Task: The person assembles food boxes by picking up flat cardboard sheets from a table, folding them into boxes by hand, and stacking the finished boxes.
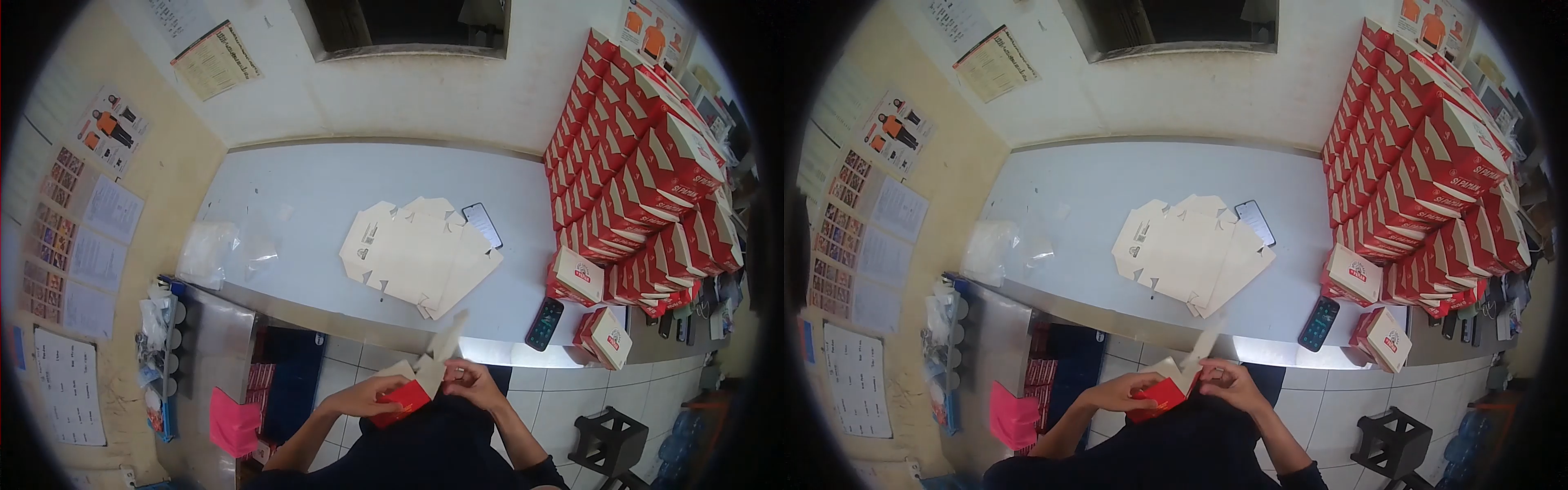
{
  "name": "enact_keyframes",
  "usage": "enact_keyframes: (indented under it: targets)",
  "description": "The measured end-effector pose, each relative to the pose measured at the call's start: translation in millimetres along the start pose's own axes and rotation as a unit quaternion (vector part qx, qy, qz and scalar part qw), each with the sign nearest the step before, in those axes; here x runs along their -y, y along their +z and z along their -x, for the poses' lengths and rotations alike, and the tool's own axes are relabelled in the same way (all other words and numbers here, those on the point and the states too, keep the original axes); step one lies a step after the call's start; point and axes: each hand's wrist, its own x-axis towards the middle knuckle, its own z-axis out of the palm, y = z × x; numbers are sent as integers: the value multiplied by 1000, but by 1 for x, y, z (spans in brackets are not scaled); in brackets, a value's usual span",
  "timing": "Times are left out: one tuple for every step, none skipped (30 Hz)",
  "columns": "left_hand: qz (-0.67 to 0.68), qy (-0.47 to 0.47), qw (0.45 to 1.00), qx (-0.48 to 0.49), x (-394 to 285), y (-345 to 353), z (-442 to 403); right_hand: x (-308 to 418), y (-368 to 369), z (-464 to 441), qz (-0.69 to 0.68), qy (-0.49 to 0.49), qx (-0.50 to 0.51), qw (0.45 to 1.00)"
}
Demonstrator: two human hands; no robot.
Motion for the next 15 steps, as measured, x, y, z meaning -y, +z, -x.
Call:
enact_keyframes:
  targets:
    - [-23, -4, 999, 27, 0, -1, -3, 6, 4, -1, 4, -5, 3, 1000]
    - [-28, 3, 999, 26, 2, 2, -6, 12, 12, -1, 167, -37, 15, 985]
    - [-69, 19, 997, 22, -2, 8, -8, 18, 18, -2, 325, -69, 25, 943]
    - [-110, 35, 993, 17, -7, 10, -10, 22, 21, -4, 329, -75, 26, 941]
    - [-121, -5, 993, 11, -13, 11, -10, 23, 24, -3, 374, -71, 65, 922]
    - [-123, -3, 992, 11, -16, 13, -12, 25, 28, -2, 416, -65, 104, 901]
    - [-134, -14, 991, 12, -18, 14, -14, 30, 36, -2, 455, -96, 88, 881]
    - [-146, -25, 989, 14, -19, 14, -16, 31, 42, -1, 455, -98, 89, 880]
    - [-148, -23, 989, 13, -17, 13, -16, 30, 47, 0, 477, -91, 11, 874]
    - [-128, -27, 991, -1, -14, 12, -16, 31, 48, -2, 495, -86, -66, 862]
    - [-108, -30, 994, -15, -11, 12, -16, 31, 47, -3, 499, -92, -67, 859]
    - [-112, -23, 993, -17, -7, 14, -17, 31, 44, -5, 496, -87, 1, 864]
    - [-115, -27, 993, 1, -4, 17, -19, 33, 41, -9, 491, -82, 68, 865]
    - [-118, -31, 992, 21, -2, 17, -23, 37, 41, -12, 495, -86, 67, 862]
    - [-122, -27, 992, 20, -5, 15, -27, 40, 40, -15, 496, -119, 122, 851]
